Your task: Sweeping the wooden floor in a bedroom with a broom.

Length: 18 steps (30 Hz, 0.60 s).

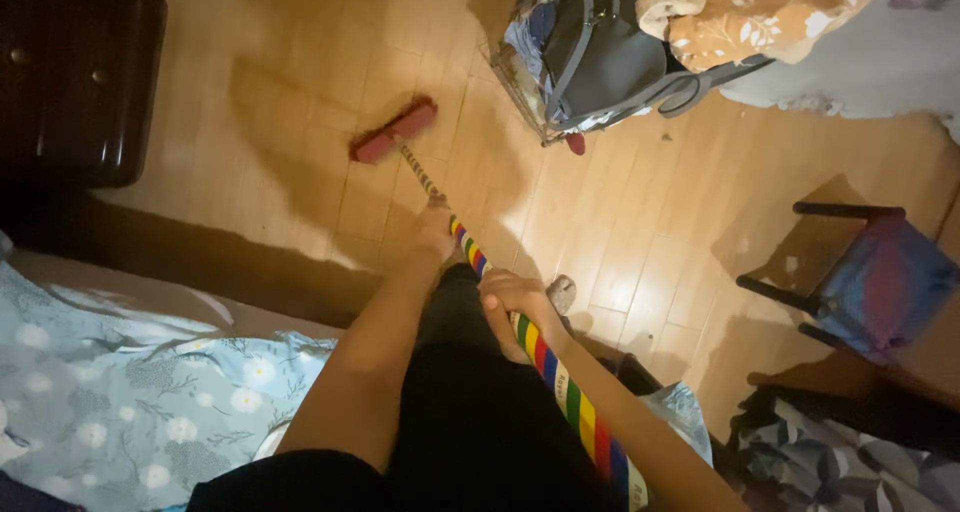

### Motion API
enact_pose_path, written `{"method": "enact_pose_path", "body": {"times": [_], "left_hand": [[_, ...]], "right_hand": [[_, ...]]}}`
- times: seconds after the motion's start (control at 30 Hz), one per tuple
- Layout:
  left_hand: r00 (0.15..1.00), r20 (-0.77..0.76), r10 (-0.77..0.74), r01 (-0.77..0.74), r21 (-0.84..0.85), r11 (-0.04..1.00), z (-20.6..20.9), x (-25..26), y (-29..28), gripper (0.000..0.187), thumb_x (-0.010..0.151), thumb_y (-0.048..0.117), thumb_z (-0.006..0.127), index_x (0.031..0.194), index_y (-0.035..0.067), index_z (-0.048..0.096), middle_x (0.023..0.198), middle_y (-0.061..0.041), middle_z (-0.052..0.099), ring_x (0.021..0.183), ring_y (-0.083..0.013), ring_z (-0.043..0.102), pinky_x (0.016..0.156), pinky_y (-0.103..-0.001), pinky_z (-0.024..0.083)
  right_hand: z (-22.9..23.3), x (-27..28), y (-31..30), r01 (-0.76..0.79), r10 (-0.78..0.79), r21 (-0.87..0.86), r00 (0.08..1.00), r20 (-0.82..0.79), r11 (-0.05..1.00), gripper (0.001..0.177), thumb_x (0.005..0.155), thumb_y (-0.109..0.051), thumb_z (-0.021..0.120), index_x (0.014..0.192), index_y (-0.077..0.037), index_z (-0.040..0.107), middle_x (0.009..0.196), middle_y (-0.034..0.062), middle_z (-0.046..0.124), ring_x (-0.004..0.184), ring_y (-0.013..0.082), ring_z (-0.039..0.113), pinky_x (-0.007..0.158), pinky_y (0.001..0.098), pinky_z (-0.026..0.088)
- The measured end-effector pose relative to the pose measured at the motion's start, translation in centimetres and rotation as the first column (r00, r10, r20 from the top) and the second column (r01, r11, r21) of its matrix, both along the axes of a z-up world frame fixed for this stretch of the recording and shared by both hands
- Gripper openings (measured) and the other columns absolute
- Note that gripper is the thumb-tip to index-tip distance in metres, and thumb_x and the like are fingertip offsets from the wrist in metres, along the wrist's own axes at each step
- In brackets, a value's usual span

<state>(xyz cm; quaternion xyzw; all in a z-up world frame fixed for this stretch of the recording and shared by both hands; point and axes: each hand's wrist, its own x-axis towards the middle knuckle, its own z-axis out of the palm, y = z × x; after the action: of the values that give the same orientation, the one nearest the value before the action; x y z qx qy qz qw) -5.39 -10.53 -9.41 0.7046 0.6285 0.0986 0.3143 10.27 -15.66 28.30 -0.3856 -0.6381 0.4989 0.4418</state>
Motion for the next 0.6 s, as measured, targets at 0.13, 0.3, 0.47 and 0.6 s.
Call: {"method": "enact_pose_path", "body": {"times": [0.13,0.3,0.47,0.6], "left_hand": [[0.995,-0.065,0.076,-0.087,-0.191,0.978,5.1,2.5,-0.8,0.042,0.095,0.017,0.062,0.134,0.004,0.056,0.125,-0.025,0.065,0.112,-0.0425,0.066,0.092,-0.047,0.055],[0.998,0.017,0.061,-0.053,-0.306,0.951,9.1,7.6,-3.3,0.034,0.089,0.019,0.068,0.118,0.003,0.061,0.115,-0.025,0.068,0.109,-0.0425,0.066,0.088,-0.046,0.056],[0.997,-0.01,0.082,-0.082,-0.282,0.956,9.2,14.8,-7.2,0.03,0.091,0.014,0.064,0.118,0.001,0.058,0.107,-0.025,0.069,0.104,-0.0423,0.068,0.087,-0.048,0.056],[0.991,0.02,0.132,-0.119,-0.316,0.941,9.1,21.5,-9.7,0.032,0.084,0.009,0.064,0.113,0.001,0.056,0.109,-0.024,0.066,0.099,-0.0414,0.069,0.08,-0.05,0.057]], "right_hand": [[1.6,1.3,-0.5,-0.005,0.005,0.031,1.0,-0.018,1.0,0.032,0.101,0.008,0.047,0.071,0.001,0.047,0.068,0.0127,0.051,0.068,0.0291,0.058,0.077,0.0388,0.052],[2.3,5.8,-2.8,-0.048,0.053,-0.048,0.993,0.108,0.998,0.037,0.1,0.007,0.05,0.065,-0.001,0.044,0.062,0.0108,0.049,0.058,0.0253,0.052,0.065,0.0359,0.045],[4.5,11.8,-5.6,-0.08,0.094,-0.087,0.981,0.168,0.993,0.032,0.102,0.005,0.049,0.07,0.002,0.046,0.067,0.0121,0.051,0.061,0.025,0.052,0.064,0.0349,0.043],[4.8,17.6,-7.9,-0.102,0.12,-0.122,0.98,0.159,0.987,0.029,0.101,0.004,0.048,0.073,0.003,0.049,0.068,0.0112,0.05,0.063,0.0228,0.05,0.063,0.0328,0.042]]}}
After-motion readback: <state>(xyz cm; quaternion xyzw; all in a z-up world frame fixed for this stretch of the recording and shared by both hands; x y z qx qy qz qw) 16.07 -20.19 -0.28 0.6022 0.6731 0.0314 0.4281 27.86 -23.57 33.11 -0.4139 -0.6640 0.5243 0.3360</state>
